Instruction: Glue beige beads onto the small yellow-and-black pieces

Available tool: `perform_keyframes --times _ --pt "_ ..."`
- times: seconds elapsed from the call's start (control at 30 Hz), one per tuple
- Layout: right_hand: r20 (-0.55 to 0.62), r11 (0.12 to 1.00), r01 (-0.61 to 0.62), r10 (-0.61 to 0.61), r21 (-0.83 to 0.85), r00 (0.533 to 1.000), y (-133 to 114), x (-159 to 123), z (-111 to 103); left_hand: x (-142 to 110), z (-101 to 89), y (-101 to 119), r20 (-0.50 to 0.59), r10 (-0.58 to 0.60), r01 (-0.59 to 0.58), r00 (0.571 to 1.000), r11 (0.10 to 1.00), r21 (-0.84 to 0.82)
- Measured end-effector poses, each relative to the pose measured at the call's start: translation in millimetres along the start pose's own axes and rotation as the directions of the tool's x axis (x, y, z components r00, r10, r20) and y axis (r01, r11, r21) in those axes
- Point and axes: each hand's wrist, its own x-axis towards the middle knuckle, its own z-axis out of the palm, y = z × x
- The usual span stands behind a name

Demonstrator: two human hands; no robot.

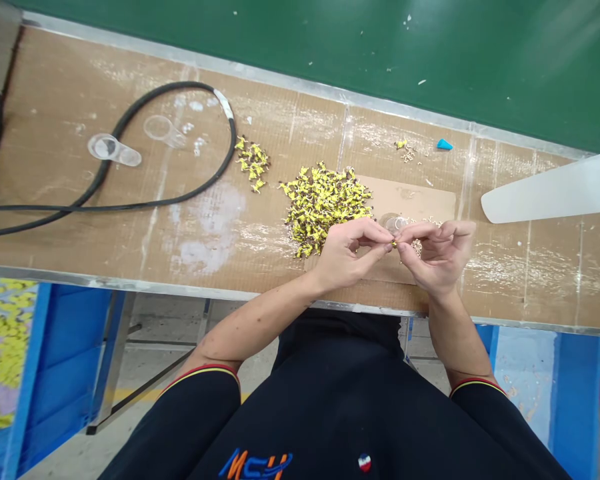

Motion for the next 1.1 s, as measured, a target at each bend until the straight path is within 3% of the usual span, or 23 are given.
perform_keyframes --times 0.4,0.83,1.0,1.1 --pt "-0.021 0.998 -0.050 0.050 0.026 0.999 -1.8 -0.3 8.1 2.0 1.9 4.6 -0.017 0.252 -0.239 0.968 0.936 0.258" --pt "0.015 0.987 -0.120 0.119 0.106 0.993 -1.5 -2.8 8.1 5.2 1.1 8.8 0.013 0.259 -0.253 0.966 0.929 0.272" --pt "0.031 0.976 -0.173 0.170 0.129 0.985 -1.3 -2.0 6.9 5.3 0.1 9.1 0.018 0.220 -0.217 0.975 0.944 0.250" --pt "0.055 0.972 -0.189 0.183 0.139 0.982 -1.4 -0.4 4.9 4.5 -0.2 8.4 0.014 0.134 -0.134 0.991 0.967 0.217"
